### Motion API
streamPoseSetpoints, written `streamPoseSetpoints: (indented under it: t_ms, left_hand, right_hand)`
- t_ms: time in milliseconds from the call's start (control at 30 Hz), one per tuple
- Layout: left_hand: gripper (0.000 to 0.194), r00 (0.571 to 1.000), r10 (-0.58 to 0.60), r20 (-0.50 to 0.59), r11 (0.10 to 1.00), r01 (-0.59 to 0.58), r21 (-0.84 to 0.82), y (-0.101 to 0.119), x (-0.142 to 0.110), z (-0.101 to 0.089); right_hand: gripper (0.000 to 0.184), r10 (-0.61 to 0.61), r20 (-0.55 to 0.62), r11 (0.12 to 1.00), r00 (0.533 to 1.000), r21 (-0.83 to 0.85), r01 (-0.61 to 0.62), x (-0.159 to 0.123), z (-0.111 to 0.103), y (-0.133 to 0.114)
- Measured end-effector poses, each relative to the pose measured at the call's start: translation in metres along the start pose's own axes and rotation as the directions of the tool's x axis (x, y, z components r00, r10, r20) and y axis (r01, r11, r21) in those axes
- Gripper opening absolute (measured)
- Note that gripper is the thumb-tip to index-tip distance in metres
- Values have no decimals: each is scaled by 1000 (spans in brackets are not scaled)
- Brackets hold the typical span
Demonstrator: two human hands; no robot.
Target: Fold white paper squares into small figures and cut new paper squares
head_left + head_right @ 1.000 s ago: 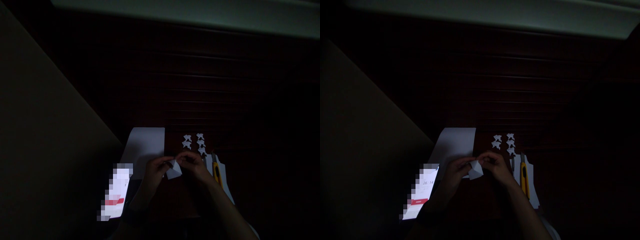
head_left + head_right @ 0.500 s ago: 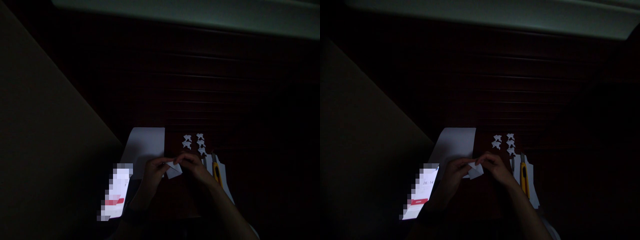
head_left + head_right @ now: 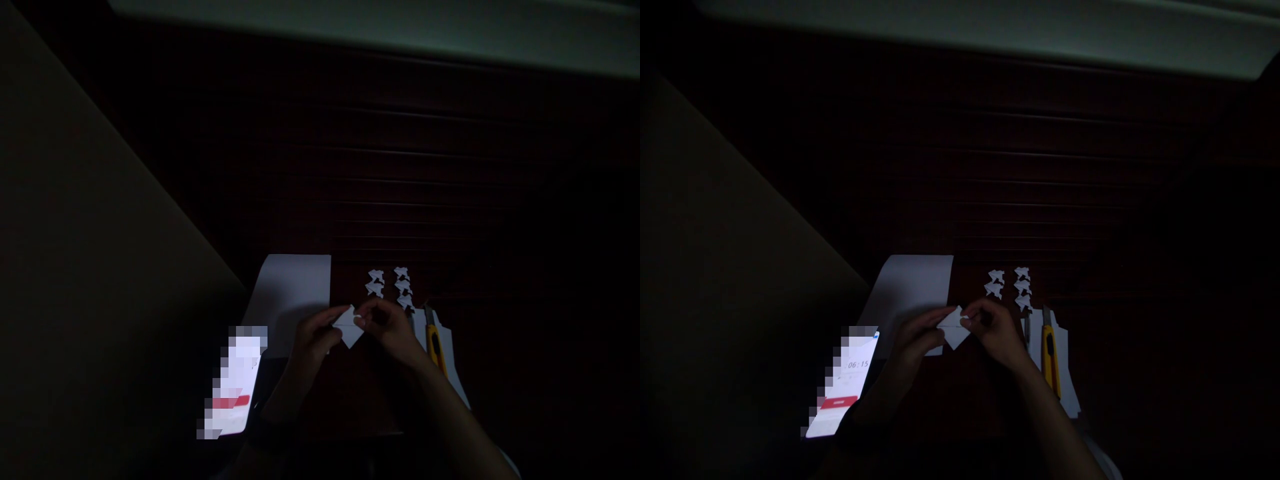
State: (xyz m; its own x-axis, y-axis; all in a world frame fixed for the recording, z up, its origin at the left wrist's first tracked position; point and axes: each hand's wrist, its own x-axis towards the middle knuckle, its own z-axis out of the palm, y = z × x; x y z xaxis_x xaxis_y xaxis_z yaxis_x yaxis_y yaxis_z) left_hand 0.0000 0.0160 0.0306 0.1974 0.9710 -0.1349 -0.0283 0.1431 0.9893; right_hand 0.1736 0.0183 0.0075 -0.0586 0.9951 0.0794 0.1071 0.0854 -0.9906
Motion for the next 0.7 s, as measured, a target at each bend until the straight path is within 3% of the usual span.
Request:
streamPoseSetpoints:
  t_ms: [233,400,567,700]
  left_hand:
    - [32,987,-146,-70,989,143,-39,-9,7,3]
    - [31,987,-141,-82,985,131,-116,-8,8,4]
    - [36,972,-236,-9,961,232,-153,-5,8,3]
    - [30,977,-211,-2,973,210,-96,-3,6,2]
  right_hand:
    - [21,20,-23,998,1000,52,-19,0,4,-2]
    - [26,39,57,999,998,-23,-38,-2,3,-4]
    - [25,181,48,977,982,103,-185,-3,-1,0]
    - [24,264,117,932,957,225,-285,-3,-6,-6]
